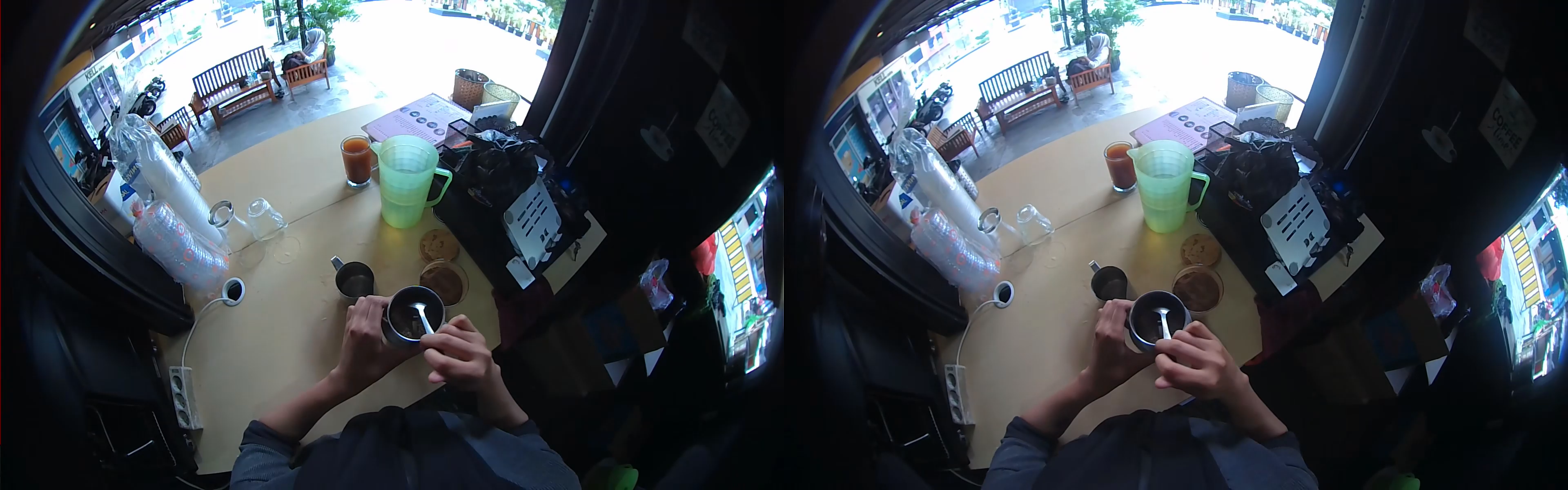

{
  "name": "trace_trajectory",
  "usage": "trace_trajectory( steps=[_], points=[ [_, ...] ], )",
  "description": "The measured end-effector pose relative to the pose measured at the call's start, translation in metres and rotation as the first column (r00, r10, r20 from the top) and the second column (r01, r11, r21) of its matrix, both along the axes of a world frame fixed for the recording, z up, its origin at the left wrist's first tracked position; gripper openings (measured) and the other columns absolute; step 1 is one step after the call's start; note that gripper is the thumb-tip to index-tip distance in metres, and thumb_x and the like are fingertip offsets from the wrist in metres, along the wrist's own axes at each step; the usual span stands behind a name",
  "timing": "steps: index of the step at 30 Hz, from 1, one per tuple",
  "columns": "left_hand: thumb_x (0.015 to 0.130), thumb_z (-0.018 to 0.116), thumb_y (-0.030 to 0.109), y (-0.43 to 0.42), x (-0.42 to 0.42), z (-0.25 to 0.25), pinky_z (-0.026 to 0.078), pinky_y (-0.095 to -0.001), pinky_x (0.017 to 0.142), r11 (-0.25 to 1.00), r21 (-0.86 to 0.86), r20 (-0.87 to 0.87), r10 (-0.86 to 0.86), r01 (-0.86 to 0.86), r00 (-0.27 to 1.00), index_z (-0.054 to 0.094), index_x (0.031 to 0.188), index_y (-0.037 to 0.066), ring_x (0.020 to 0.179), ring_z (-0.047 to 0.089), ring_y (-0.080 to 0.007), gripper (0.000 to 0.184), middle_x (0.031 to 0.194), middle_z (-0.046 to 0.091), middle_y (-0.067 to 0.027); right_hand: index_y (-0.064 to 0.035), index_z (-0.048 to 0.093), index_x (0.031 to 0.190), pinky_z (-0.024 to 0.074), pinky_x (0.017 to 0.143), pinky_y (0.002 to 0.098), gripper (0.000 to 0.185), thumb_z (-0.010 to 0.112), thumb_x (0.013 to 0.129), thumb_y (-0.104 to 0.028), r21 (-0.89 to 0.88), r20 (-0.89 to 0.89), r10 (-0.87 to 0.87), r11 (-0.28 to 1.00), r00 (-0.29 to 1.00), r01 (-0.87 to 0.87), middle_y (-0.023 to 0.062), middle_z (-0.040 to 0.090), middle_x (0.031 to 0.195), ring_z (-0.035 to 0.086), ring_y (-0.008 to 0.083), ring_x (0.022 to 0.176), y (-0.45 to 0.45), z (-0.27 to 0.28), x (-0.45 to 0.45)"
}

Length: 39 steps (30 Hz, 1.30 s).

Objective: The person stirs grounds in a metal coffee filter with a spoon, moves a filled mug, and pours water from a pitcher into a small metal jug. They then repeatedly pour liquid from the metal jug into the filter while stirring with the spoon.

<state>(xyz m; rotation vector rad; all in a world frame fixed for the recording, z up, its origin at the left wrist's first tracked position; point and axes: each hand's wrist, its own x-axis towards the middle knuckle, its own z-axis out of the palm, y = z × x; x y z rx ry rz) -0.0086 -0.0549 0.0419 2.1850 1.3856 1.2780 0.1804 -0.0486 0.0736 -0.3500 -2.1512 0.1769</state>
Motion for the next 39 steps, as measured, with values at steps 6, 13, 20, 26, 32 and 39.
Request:
trace_trajectory(
  steps=[6, 13, 20, 26, 32, 39],
  points=[
    [0.063, 0.086, 0.039, -0.004, 0.002, 0.002, 0.042, -0.0416, 0.074, 0.999, -0.044, -0.007, 0.014, -0.014, 1.0, 0.055, 0.102, -0.001, 0.086, 0.055, -0.0301, 0.064, 0.093, 0.056, -0.0134, -0.002, 0.059, 0.079, 0.042, 0.067, 0.0332, 0.043, 0.054, 0.093, -0.043, -0.084, -0.195, 0.023, 0.996, 0.981, -0.04, 0.0112, 0.065, 0.084, 0.059, 0.0224, 0.065, 0.006, -0.005, -0.003],
    [0.061, 0.088, 0.038, 0.002, 0.009, 0.003, 0.044, -0.0412, 0.079, 0.999, -0.044, 0.055, 0.0, 0.003, 0.998, 0.055, 0.109, -0.002, 0.093, 0.056, -0.0295, 0.07, 0.098, 0.056, -0.014, -0.0032, 0.057, 0.08, 0.0418, 0.068, 0.0343, 0.051, 0.044, 0.095, -0.05, -0.289, -0.452, -0.01, 0.948, 0.892, -0.136, 0.0099, 0.066, 0.077, 0.059, 0.0222, 0.062, 0.011, -0.013, 0.009],
    [0.058, 0.09, 0.034, 0.002, 0.011, -0.005, 0.05, -0.0412, 0.081, 0.987, -0.162, 0.053, 0.018, -0.009, 0.998, 0.058, 0.112, 0.003, 0.098, 0.055, -0.0276, 0.07, 0.101, 0.057, -0.011, -0.0014, 0.057, 0.078, 0.0437, 0.06, 0.0319, 0.049, 0.047, 0.095, -0.046, -0.138, -0.343, -0.019, 0.99, 0.939, -0.031, 0.0103, 0.065, 0.076, 0.061, 0.0219, 0.062, 0.007, -0.01, -0.001],
    [0.057, 0.09, 0.036, 0.004, 0.012, -0.003, 0.05, -0.0413, 0.079, 0.989, -0.15, 0.035, 0.021, -0.015, 0.999, 0.058, 0.11, 0.002, 0.097, 0.056, -0.0275, 0.07, 0.1, 0.055, -0.0107, -0.0016, 0.057, 0.076, 0.0439, 0.059, 0.0329, 0.052, 0.045, 0.096, -0.048, -0.138, -0.336, -0.005, 0.989, 0.942, -0.044, 0.0098, 0.065, 0.074, 0.059, 0.022, 0.057, 0.012, -0.008, -0.009],
    [0.06, 0.086, 0.041, 0.002, 0.009, -0.01, 0.046, -0.0401, 0.072, 0.993, -0.103, -0.081, 0.047, -0.055, 0.996, 0.055, 0.113, 0.003, 0.09, 0.055, -0.0254, 0.072, 0.101, 0.053, -0.009, -0.0026, 0.057, 0.077, 0.0427, 0.059, 0.0316, 0.055, 0.038, 0.099, -0.049, -0.193, -0.376, -0.045, 0.981, 0.926, -0.031, 0.0105, 0.067, 0.071, 0.06, 0.0199, 0.056, 0.016, -0.007, -0.01],
    [0.059, 0.084, 0.05, -0.001, -0.002, -0.01, 0.038, -0.0396, 0.072, 0.999, -0.045, -0.201, 0.0, -0.009, 0.98, 0.054, 0.111, 0.005, 0.087, 0.053, -0.0229, 0.075, 0.1, 0.053, -0.007, -0.0048, 0.057, 0.075, 0.0391, 0.058, 0.0315, 0.051, 0.042, 0.097, -0.048, -0.285, -0.509, -0.053, 0.952, 0.859, -0.11, 0.0078, 0.068, 0.073, 0.061, 0.0191, 0.057, 0.018, -0.007, -0.005]
  ],
)
